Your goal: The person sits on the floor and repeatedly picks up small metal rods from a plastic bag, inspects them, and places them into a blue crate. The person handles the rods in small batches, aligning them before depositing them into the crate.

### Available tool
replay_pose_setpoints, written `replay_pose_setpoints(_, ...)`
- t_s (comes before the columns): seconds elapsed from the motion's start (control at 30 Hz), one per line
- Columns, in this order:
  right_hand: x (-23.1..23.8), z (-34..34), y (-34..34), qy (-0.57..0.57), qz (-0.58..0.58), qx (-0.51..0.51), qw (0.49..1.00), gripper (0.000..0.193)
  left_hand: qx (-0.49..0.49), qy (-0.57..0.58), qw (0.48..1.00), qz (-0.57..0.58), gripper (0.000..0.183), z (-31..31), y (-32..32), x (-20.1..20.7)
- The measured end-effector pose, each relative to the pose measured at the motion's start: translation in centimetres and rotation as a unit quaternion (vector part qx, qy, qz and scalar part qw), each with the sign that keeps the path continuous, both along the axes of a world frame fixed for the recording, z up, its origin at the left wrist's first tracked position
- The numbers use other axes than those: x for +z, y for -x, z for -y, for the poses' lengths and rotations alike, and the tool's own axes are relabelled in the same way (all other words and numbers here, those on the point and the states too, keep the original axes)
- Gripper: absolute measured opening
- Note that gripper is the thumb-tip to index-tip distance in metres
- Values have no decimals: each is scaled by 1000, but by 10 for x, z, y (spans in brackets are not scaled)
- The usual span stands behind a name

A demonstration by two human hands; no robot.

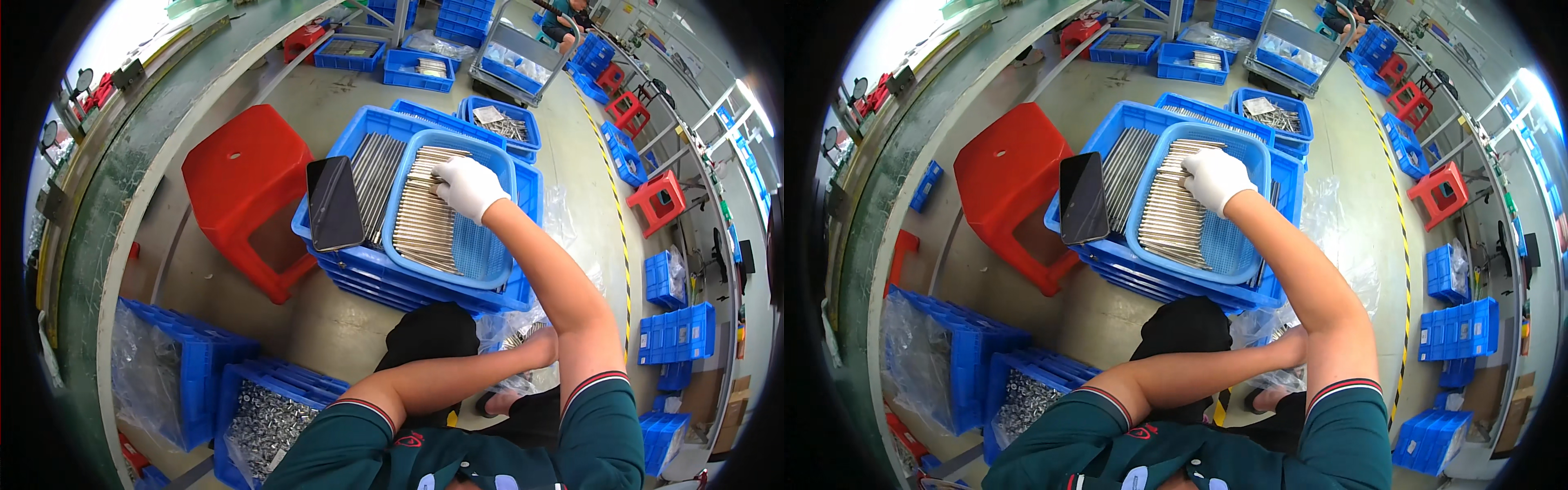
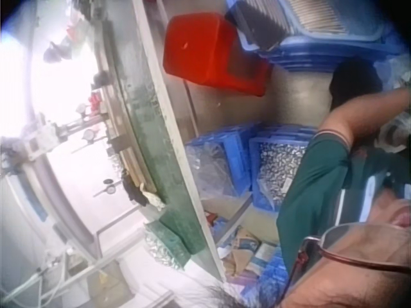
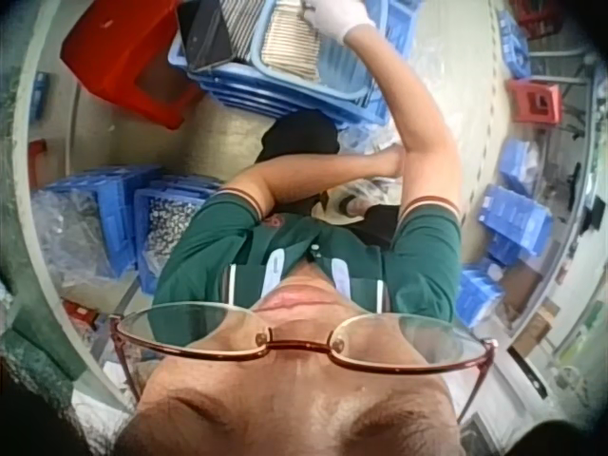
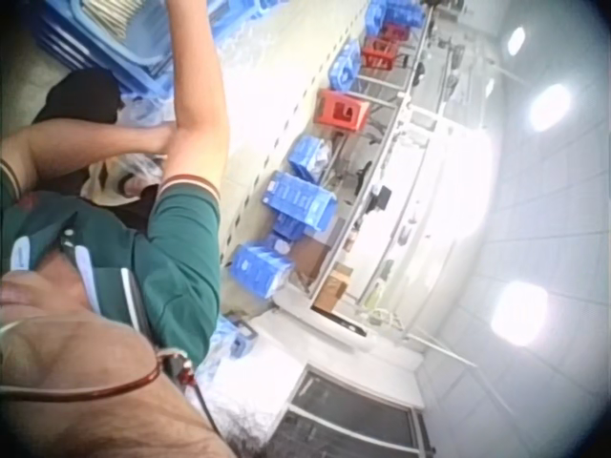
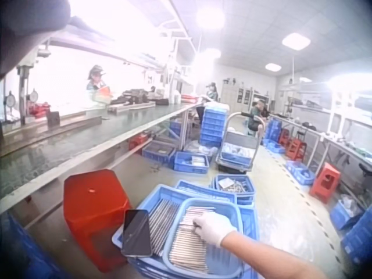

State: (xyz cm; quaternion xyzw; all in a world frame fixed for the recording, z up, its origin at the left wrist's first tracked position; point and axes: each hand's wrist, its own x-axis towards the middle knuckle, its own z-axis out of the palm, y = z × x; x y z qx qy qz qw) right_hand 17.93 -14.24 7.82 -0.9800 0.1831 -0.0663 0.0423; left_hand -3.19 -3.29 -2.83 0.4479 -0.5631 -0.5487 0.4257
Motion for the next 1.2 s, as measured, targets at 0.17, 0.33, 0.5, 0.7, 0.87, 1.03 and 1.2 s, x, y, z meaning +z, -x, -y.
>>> replay_pose_setpoints(0.17,-8,4,-5,-5,32,5,999,19,39,94,995,-15,44,4,10,-22)
replay_pose_setpoints(0.33,-11,0,-11,31,35,-20,999,17,40,136,990,5,39,9,12,-27)
replay_pose_setpoints(0.5,-20,10,-6,38,72,-22,996,15,-5,136,990,44,35,-1,-11,13)
replay_pose_setpoints(0.7,-25,8,-19,36,79,-47,995,17,26,127,991,-25,30,-1,-9,9)
replay_pose_setpoints(0.87,-24,12,-16,26,75,-21,997,19,48,130,989,-52,26,-4,-8,10)
replay_pose_setpoints(1.03,-8,16,-7,5,95,21,995,21,43,67,997,-3,31,9,2,-11)
replay_pose_setpoints(1.2,5,43,30,-53,-50,-101,992,23,23,-19,999,-29,33,-6,-13,22)
